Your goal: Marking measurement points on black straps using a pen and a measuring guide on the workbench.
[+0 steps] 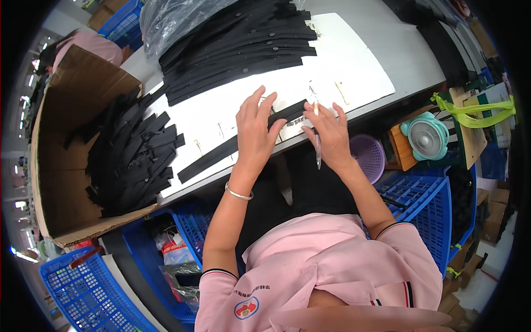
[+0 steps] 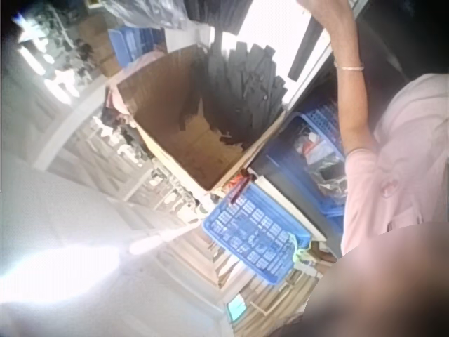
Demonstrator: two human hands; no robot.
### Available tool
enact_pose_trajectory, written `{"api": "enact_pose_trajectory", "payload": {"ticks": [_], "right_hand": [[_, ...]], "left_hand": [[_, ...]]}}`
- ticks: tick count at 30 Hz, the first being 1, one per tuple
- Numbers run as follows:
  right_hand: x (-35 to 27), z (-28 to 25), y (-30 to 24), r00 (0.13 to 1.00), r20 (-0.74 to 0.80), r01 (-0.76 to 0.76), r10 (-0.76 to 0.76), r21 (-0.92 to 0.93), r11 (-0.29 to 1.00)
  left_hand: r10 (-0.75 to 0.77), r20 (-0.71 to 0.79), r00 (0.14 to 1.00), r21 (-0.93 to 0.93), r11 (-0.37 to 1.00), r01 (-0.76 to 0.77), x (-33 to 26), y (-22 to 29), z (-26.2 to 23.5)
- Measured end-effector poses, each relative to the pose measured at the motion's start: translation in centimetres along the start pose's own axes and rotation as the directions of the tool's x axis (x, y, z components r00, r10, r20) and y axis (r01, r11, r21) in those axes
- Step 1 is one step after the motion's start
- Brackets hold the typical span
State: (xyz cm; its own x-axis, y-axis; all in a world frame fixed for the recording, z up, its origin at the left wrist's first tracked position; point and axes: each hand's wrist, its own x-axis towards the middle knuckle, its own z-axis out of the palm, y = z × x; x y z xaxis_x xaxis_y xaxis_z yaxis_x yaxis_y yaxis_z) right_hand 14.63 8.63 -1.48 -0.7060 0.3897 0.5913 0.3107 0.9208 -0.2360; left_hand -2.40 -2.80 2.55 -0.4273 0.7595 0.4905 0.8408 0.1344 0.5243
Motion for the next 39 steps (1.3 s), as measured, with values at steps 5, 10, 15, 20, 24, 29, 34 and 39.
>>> {"api": "enact_pose_trajectory", "payload": {"ticks": [5,10,15,20,24,29,34,39], "right_hand": [[-0.7,-0.8,2.9,0.992,-0.099,-0.086,0.079,-0.076,0.993],[-0.9,-1.3,5.7,0.989,-0.103,-0.126,0.111,-0.152,0.98],[-1.3,-1.0,6.3,0.994,-0.089,-0.085,0.071,-0.164,0.983],[-1.2,-1.0,6.4,0.994,-0.085,-0.082,0.068,-0.174,0.981],[0.0,-2.1,4.9,0.988,-0.056,-0.154,0.147,-0.155,0.976],[3.9,-1.9,-1.5,0.917,0.114,-0.377,0.382,0.565,0.734],[7.8,1.4,-8.5,0.889,0.409,-0.457,0.203,0.779,0.43],[8.0,7.2,-10.5,0.898,0.417,-0.435,0.142,0.788,0.435]], "left_hand": [[-0.122,0.026,0.992,0.062,0.991,0.121,-4.4,-1.5,-0.7],[-0.139,0.001,0.99,0.215,0.967,0.135,-7.6,-1.6,-1.3],[-0.252,-0.051,0.966,0.295,0.921,0.256,-9.9,-2.4,-3.4],[-0.286,-0.079,0.955,0.333,0.896,0.295,-11.3,-4.3,-5.0],[-0.286,-0.087,0.954,0.32,0.899,0.298,-11.6,-4.6,-5.1],[-0.278,-0.109,0.954,0.305,0.905,0.298,-11.5,-4.5,-4.9],[-0.286,-0.122,0.95,0.314,0.897,0.311,-11.6,-4.4,-5.0],[-0.271,-0.136,0.953,0.292,0.908,0.3,-11.2,-4.3,-4.7]]}}
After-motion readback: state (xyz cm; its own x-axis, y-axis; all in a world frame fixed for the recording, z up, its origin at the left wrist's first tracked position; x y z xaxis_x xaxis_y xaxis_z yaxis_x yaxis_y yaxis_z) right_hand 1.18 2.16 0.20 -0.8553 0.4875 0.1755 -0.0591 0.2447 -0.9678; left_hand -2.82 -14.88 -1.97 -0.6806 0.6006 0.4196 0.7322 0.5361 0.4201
